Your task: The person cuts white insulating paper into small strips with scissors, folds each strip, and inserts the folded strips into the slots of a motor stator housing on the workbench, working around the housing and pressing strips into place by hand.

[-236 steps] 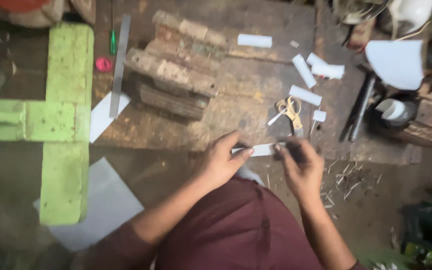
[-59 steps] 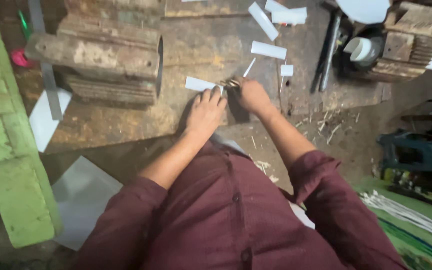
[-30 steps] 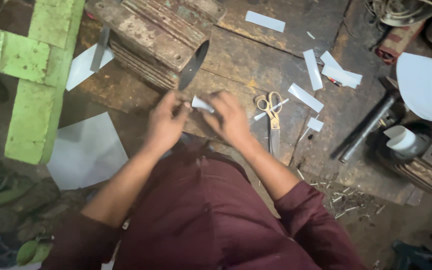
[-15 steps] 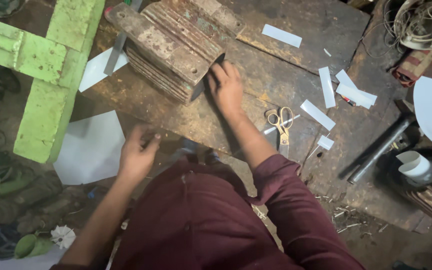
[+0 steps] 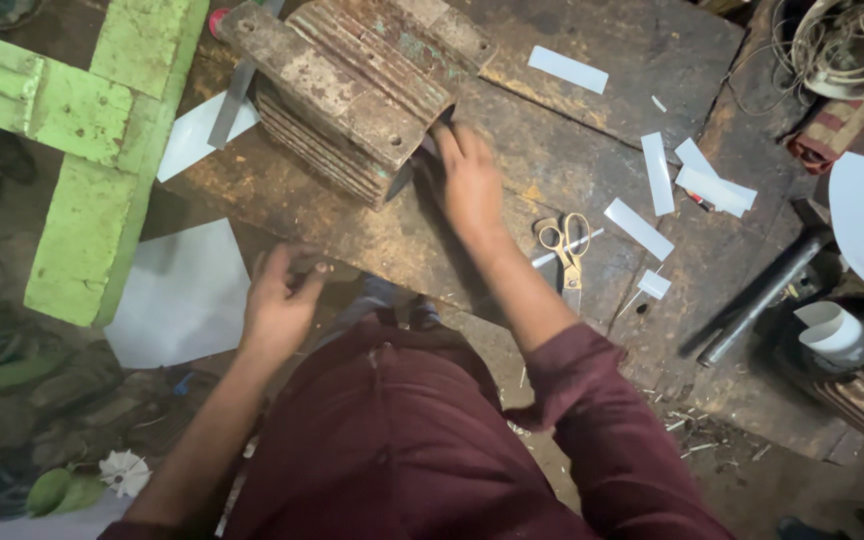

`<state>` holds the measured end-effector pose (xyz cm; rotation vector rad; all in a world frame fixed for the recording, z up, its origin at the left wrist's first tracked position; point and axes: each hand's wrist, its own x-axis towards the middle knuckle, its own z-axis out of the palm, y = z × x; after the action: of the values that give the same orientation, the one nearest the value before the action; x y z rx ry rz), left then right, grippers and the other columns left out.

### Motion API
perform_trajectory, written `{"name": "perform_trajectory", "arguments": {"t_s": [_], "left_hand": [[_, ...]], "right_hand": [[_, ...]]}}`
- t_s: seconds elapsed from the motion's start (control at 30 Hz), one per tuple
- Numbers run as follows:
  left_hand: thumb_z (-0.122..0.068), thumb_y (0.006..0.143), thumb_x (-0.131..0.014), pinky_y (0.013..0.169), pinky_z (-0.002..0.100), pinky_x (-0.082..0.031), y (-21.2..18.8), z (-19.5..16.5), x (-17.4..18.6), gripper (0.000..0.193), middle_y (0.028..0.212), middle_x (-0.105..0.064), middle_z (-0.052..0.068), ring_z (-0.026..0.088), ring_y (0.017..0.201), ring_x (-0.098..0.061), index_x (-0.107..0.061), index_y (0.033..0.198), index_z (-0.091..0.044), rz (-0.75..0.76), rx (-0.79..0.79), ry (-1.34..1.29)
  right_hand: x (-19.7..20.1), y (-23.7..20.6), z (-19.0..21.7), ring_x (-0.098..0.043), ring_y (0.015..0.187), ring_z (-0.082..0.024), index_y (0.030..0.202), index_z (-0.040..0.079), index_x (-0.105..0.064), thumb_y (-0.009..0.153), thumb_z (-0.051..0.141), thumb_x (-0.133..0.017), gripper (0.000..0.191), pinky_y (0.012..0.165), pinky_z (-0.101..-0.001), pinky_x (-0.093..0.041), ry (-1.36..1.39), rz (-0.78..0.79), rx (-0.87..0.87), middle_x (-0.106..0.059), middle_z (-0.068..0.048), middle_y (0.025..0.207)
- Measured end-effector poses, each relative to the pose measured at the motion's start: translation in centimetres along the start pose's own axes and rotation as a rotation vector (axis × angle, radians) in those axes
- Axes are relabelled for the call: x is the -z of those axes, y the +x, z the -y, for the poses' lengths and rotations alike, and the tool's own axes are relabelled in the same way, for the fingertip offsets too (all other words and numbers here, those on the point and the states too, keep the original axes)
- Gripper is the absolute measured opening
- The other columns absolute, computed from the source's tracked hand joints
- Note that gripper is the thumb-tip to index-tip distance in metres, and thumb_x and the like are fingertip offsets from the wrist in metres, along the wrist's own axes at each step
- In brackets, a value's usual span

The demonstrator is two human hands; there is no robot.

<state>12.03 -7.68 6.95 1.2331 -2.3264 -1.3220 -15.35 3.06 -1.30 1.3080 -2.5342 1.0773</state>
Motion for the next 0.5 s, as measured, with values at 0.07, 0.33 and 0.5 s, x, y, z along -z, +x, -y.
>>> {"name": "perform_trajectory", "arguments": {"t_s": [0.07,0.33,0.5], "left_hand": [[-0.022,0.093,-0.071,0.075,0.039,-0.054,0.0,-0.1,0.2,0.035,0.119,-0.063,0.016,0.026,0.088,-0.067,-0.062,0.124,-0.008,-0.015,-0.010,0.015],[-0.023,0.094,-0.072,0.076,0.040,-0.054,0.0,0.8,0.2,0.033,0.116,-0.064,0.016,0.029,0.088,-0.066,-0.064,0.122,-0.008,0.017,0.015,0.082],[-0.023,0.096,-0.070,0.080,0.039,-0.055,0.7,1.6,0.9,0.031,0.119,-0.065,0.015,0.029,0.098,-0.068,-0.063,0.121,-0.007,-0.043,0.003,0.009]], "right_hand": [[0.4,-0.4,0.0,-0.062,0.108,-0.040,0.124,0.004,-0.063,0.086,0.020,-0.078,0.044,0.091,-0.0472,-0.052,0.000,-0.039,0.070,-0.064,-0.020,0.119],[-1.4,0.0,-1.4,-0.061,0.117,-0.038,0.127,0.007,-0.064,0.089,0.016,-0.075,0.041,0.101,-0.0449,-0.051,-0.065,0.004,0.144,-0.063,-0.015,0.128],[-1.1,-1.2,-2.2,-0.059,0.118,-0.037,0.120,0.008,-0.066,0.088,0.020,-0.078,0.037,0.101,-0.0452,-0.050,-0.075,0.007,0.183,-0.063,-0.016,0.128]]}}
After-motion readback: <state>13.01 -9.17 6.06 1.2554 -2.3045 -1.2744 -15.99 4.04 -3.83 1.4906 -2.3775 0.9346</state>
